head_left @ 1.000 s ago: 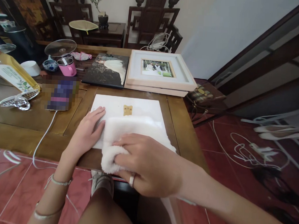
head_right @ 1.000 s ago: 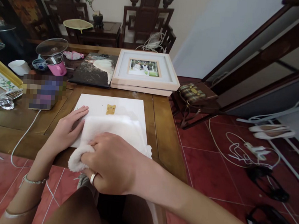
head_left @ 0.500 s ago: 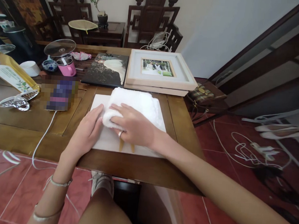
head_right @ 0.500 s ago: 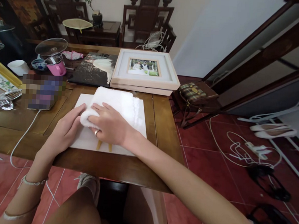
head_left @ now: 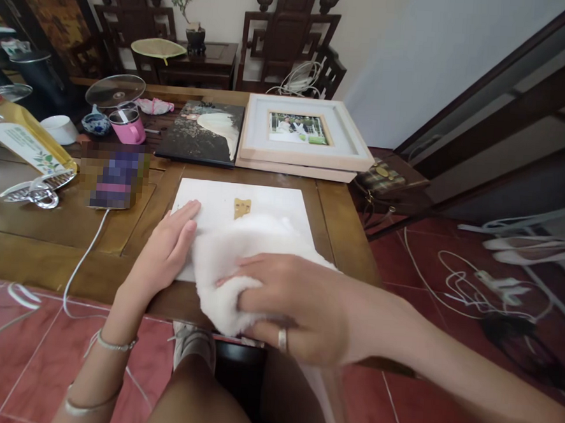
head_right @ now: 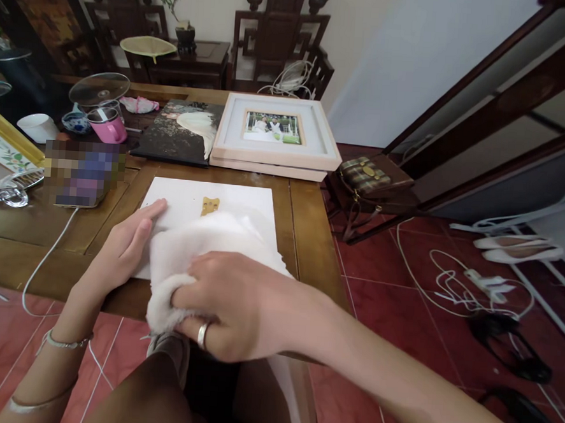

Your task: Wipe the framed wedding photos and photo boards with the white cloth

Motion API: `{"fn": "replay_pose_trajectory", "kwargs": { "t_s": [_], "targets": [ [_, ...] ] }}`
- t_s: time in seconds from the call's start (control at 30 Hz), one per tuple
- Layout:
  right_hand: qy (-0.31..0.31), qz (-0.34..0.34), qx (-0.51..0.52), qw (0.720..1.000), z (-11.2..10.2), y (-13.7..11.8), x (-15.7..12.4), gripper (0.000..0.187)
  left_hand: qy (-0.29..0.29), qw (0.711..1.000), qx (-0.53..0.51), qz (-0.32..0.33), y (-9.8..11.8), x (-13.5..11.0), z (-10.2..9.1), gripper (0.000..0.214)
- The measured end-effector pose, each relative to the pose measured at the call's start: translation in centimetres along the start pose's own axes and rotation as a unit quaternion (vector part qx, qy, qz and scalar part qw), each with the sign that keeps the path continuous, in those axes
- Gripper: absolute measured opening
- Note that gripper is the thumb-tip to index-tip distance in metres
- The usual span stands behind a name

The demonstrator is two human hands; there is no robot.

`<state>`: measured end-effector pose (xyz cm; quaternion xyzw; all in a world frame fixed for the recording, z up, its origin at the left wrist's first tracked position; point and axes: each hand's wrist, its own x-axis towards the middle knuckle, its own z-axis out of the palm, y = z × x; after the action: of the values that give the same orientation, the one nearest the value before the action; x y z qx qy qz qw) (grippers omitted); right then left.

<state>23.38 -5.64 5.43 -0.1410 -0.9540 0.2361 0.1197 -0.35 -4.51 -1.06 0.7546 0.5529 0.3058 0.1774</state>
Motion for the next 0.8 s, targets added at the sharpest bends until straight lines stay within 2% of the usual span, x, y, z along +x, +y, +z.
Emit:
{"fn": "replay_pose_trajectory", "kwargs": {
  "t_s": [0.1,0.2,0.33,0.43,0.57,0.67,0.8],
  "targets": [
    [0.019,0.065,0.016,0.998,-0.7,2.3,-0.3,0.019,-0.003,1.000,0.012,0.003,-0.1,0.1,0.1,0.059],
    [0.091,0.113,-0.045,0.988,-0.6,5.5,0.1,0.028,-0.008,1.000,0.019,0.005,-0.2,0.2,0.2,0.054],
    [0.173,0.169,-0.112,0.964,0.5,9.2,1.3,0.028,-0.004,1.000,0.023,0.013,-0.4,0.3,0.2,0.052],
    [0.216,0.173,-0.147,0.950,1.6,10.1,1.9,0.028,-0.003,1.000,0.023,0.015,-0.5,0.3,0.3,0.051],
    [0.200,0.113,-0.160,0.960,1.9,8.2,1.4,0.030,-0.004,1.000,0.023,0.016,-0.5,0.3,0.3,0.050],
    [0.131,0.113,-0.142,0.975,0.9,5.2,0.3,0.032,-0.003,1.000,0.025,0.017,-0.5,0.3,0.3,0.049],
    [0.060,0.089,-0.052,0.993,-0.4,1.5,-0.8,0.026,-0.001,1.000,0.027,0.016,-0.4,0.3,0.3,0.048]
  ]
}}
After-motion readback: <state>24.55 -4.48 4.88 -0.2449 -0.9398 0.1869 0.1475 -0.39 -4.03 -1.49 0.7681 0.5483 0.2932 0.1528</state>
